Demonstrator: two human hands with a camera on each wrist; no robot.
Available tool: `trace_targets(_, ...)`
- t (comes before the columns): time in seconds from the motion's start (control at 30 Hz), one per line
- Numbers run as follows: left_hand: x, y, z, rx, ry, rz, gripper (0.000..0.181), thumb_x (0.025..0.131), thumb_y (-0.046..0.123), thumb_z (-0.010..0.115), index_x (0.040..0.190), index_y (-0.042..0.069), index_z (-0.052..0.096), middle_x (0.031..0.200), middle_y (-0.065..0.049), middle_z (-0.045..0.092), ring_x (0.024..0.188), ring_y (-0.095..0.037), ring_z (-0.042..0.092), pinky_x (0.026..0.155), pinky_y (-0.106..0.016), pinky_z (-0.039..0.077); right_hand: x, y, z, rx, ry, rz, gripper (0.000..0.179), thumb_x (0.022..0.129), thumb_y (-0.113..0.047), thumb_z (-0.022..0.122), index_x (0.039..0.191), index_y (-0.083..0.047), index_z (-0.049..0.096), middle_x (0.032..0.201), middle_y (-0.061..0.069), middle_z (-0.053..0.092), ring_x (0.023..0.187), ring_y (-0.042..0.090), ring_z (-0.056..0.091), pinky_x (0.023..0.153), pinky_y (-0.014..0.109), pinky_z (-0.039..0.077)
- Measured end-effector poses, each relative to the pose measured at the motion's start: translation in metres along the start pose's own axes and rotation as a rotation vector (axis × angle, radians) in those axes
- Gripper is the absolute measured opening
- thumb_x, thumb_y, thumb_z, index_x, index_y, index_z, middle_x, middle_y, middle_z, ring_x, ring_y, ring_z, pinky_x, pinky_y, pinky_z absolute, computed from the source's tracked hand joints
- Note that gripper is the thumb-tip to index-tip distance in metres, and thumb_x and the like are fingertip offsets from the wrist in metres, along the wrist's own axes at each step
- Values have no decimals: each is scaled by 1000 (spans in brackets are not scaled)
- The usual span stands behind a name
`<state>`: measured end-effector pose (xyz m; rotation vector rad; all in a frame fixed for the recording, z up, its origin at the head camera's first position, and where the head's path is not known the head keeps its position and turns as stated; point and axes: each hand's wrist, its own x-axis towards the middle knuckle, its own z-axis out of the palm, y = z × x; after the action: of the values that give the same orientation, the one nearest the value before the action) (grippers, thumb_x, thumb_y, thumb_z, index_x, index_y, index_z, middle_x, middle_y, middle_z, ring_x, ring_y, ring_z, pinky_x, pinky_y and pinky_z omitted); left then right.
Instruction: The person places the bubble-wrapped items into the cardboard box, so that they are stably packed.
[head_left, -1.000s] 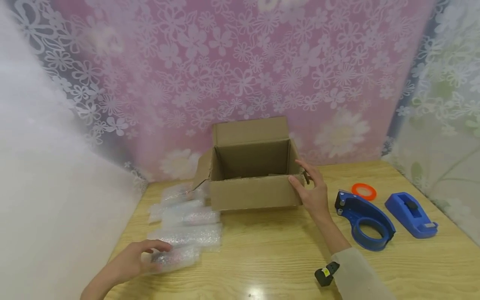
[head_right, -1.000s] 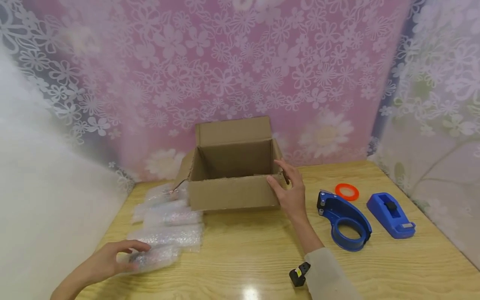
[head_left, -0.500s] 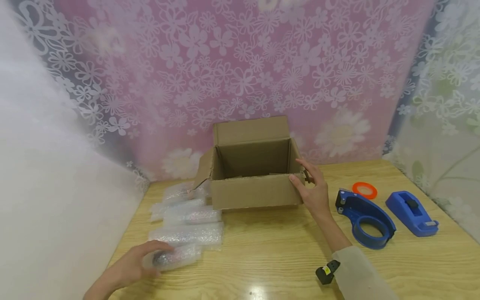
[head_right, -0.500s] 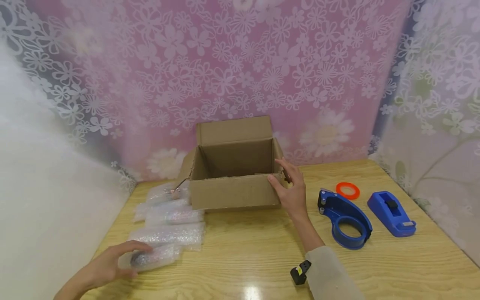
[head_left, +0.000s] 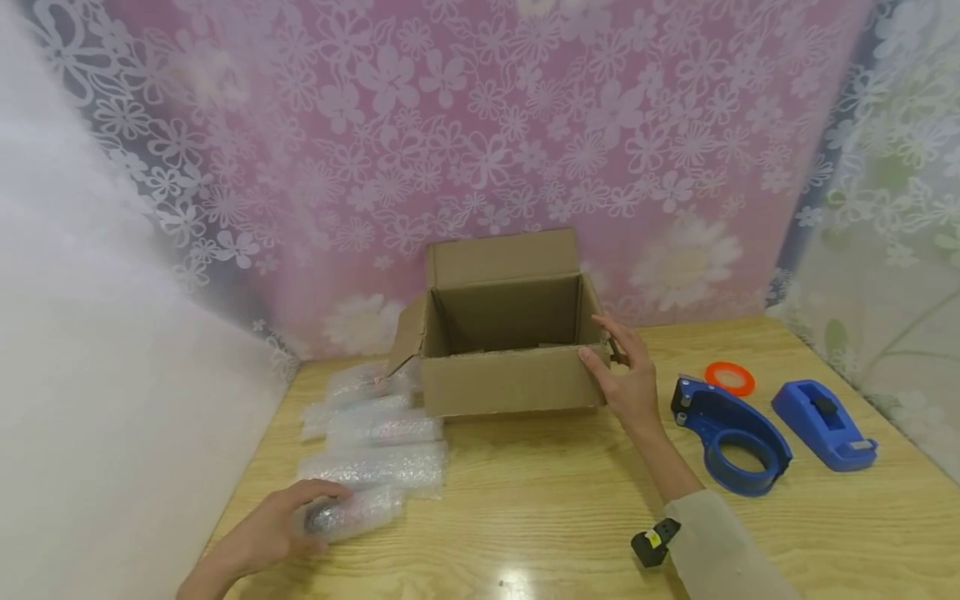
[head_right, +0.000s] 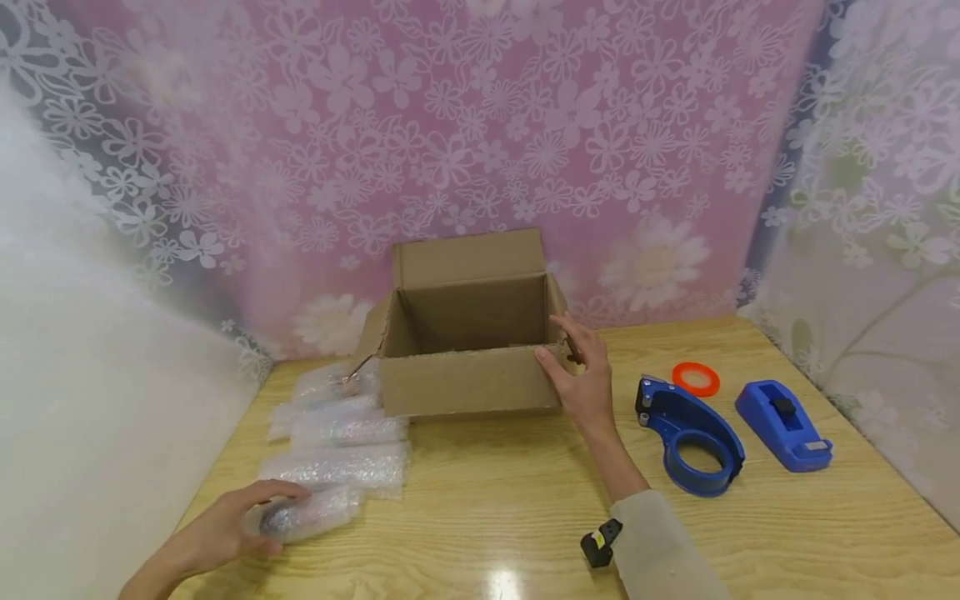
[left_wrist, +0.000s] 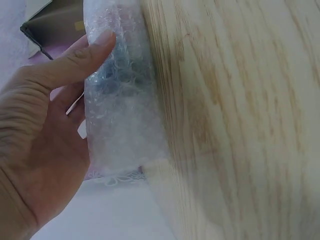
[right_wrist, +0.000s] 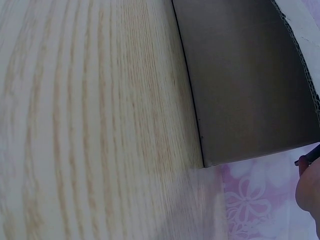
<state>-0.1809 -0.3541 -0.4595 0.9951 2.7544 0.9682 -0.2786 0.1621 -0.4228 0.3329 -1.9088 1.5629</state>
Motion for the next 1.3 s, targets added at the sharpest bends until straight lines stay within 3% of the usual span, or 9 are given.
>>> trace_targets(0.13,2,2,0,17,-4,-31,54,85,33,84,135,23,65,130,4,71,121,-10,63,93,-29,56,0,-2,-1,-4,0,0,49,95,-1,74,142,-3,61,153,18,52,137,13,47,87,23,44)
trace_targets(0.43,2,8,-6,31,-51,-115,49,87,34,82,133,30,67,131,11,70,126,-18,62,99,-53,55,1,-4,1,12,-2,0,50,94,0,74,142,-2,61,153,20,51,134,15,47,88,25,44)
trace_targets(0.7,5,15,-15,-24,-27,-111,47,90,37,79,135,29,68,130,11,71,126,-9,61,99,-31,54,1,-2,-1,18,5,23,50,94,-1,74,143,-5,62,153,16,53,134,13,48,89,23,44)
trace_targets(0.8,9,19,-21,-36,-9,-94,47,92,35,78,137,26,67,130,8,71,124,-8,62,98,-31,54,1,-1,-1,8,6,21,50,95,-1,74,143,-5,61,152,15,53,133,11,48,89,22,45)
trace_targets(0.9,12,26,-31,-30,13,-134,47,92,37,77,137,30,67,133,8,70,127,-9,60,100,-35,54,1,0,-1,10,1,22,50,95,-2,74,143,-5,61,154,16,52,133,11,48,89,24,45)
trace_targets(1.0,16,34,-44,0,45,-184,46,91,39,78,136,36,67,138,8,67,132,-15,59,103,-45,55,2,1,0,17,-6,20,50,95,-2,74,143,-5,61,156,17,50,136,18,47,95,32,43)
trace_targets(1.1,22,39,-56,39,76,-182,46,92,36,78,137,36,67,139,7,67,133,-19,58,103,-53,53,2,2,0,21,-7,16,50,94,-1,75,143,-4,62,155,17,50,142,27,44,110,47,38)
trace_targets(1.2,30,42,-68,63,105,-166,45,93,33,78,137,36,66,136,12,68,131,-12,58,104,-47,53,2,2,-1,16,-7,13,51,93,0,75,142,-3,62,155,18,50,144,32,42,118,58,32)
trace_targets(1.3,38,45,-79,68,140,-142,45,95,30,77,137,34,66,137,11,67,132,-6,56,106,-38,52,2,3,1,21,-5,12,51,94,0,74,143,-2,61,156,18,49,135,28,47,110,48,37)
